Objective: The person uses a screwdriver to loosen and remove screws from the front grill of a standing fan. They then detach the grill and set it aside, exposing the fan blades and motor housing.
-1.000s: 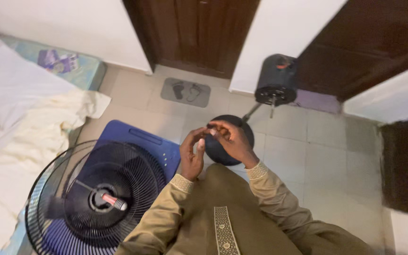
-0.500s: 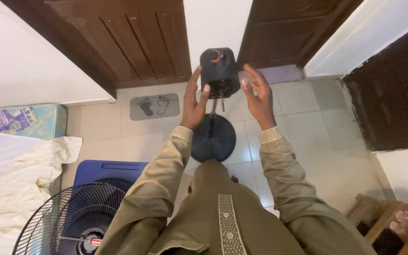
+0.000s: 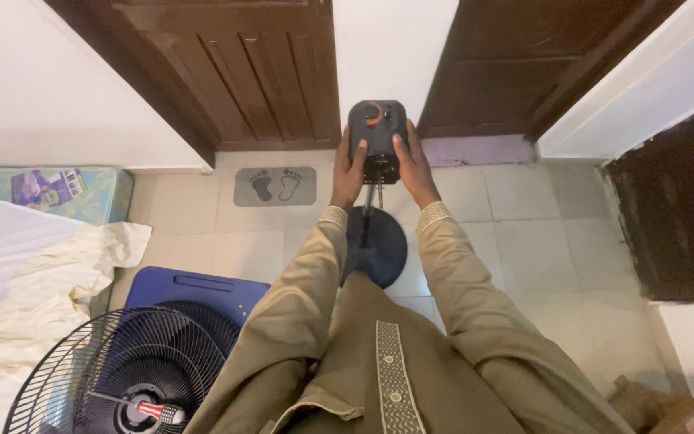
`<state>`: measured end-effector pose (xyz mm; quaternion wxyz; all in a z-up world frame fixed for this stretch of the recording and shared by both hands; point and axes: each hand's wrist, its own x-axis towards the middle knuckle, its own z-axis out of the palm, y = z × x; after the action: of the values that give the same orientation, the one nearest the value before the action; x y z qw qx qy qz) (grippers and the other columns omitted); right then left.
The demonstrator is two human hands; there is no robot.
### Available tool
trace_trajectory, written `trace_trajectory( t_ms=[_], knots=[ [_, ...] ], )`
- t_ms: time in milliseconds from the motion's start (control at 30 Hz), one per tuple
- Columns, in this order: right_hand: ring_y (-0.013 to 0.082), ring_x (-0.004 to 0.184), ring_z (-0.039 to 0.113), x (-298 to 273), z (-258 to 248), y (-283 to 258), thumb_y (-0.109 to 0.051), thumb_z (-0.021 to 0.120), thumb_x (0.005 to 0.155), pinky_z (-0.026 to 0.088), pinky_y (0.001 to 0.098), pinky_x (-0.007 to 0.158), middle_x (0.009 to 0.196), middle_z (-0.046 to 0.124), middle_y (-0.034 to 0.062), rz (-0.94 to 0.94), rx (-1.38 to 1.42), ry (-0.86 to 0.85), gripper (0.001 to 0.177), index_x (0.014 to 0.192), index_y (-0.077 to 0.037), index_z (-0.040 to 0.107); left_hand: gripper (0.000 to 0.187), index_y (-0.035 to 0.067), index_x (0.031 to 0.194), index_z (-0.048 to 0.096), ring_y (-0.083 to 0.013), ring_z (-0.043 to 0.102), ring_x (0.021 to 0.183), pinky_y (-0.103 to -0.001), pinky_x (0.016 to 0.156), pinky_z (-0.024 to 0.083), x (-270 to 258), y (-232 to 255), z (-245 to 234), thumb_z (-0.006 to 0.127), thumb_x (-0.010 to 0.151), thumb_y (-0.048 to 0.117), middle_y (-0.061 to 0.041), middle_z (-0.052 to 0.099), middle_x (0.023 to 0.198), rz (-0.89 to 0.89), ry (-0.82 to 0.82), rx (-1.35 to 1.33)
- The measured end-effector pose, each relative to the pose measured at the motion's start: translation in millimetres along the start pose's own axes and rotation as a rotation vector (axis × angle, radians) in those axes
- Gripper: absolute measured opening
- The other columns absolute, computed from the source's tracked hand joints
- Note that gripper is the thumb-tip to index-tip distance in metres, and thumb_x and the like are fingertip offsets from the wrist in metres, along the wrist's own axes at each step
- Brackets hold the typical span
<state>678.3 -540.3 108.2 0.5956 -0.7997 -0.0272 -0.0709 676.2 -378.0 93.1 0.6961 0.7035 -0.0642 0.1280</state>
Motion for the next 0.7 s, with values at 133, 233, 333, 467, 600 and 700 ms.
trace_trajectory(
  t_ms=[133,233,333,467,600,700],
  knots=[
    [0.0314,0.155,0.026,0.0,-2.1,-0.9,-0.053,0.042,0.105,0.024,0.0389,0.123,0.167,0.029,0.0173,0.05,-0.006,-0.029,0.074,0.161,-0.007,0.026,0.072,-0.005,0.157,0.03,-0.0321,0.045,0.145,-0.038,0.118,0.037,-0.6,-4.9,0.4,0.056,0.105,0.037,-0.026,0.043,0.156,-0.053,-0.006,-0.068],
    [0.0301,0.155,0.03,3.6,-3.3,-3.0,-0.05,0.046,0.107,0.026,0.0375,0.124,0.167,0.033,0.0175,-0.019,0.048,-0.043,0.072,0.16,-0.005,0.029,0.073,-0.005,0.158,0.029,-0.0326,0.044,0.146,-0.038,0.119,0.035,-2.2,-4.5,1.3,0.055,0.106,0.039,-0.027,0.042,0.158,-0.05,0.014,0.017],
    [0.0282,0.155,0.034,4.8,-9.0,-3.9,-0.046,0.048,0.106,0.028,0.0357,0.124,0.165,0.037,0.0166,-0.021,0.106,-0.078,0.069,0.16,-0.005,0.031,0.074,-0.004,0.16,0.026,-0.0338,0.039,0.148,-0.038,0.121,0.032,-8.2,-6.5,6.1,0.053,0.107,0.04,-0.028,0.037,0.159,-0.049,0.039,0.098],
    [0.0275,0.154,0.031,5.7,-16.5,-6.1,-0.043,0.048,0.107,0.026,0.0349,0.123,0.166,0.034,0.0161,0.0,0.08,-0.113,0.068,0.161,-0.006,0.03,0.074,-0.003,0.162,0.022,-0.0347,0.031,0.152,-0.039,0.123,0.027,-13.3,-8.4,8.8,0.052,0.108,0.04,-0.028,0.029,0.164,-0.076,0.036,0.121],
    [0.0309,0.155,0.029,-3.6,-8.8,-4.1,-0.048,0.046,0.105,0.026,0.0383,0.124,0.166,0.032,0.0195,0.008,0.098,-0.047,0.074,0.161,-0.003,0.026,0.074,0.002,0.162,0.024,-0.0332,0.038,0.15,-0.038,0.121,0.033,-5.0,-0.4,2.5,0.052,0.105,0.042,-0.026,0.036,0.161,-0.103,-0.031,0.051],
    [0.0349,0.156,0.022,-8.4,3.0,-2.2,-0.051,0.043,0.107,0.023,0.0416,0.125,0.167,0.024,0.0229,0.005,0.053,0.01,0.078,0.162,0.0,0.02,0.073,0.007,0.162,0.027,-0.0321,0.038,0.15,-0.038,0.12,0.033,2.5,9.9,-6.9,0.053,0.104,0.042,-0.023,0.036,0.162,-0.21,-0.085,0.007]
  ],
)
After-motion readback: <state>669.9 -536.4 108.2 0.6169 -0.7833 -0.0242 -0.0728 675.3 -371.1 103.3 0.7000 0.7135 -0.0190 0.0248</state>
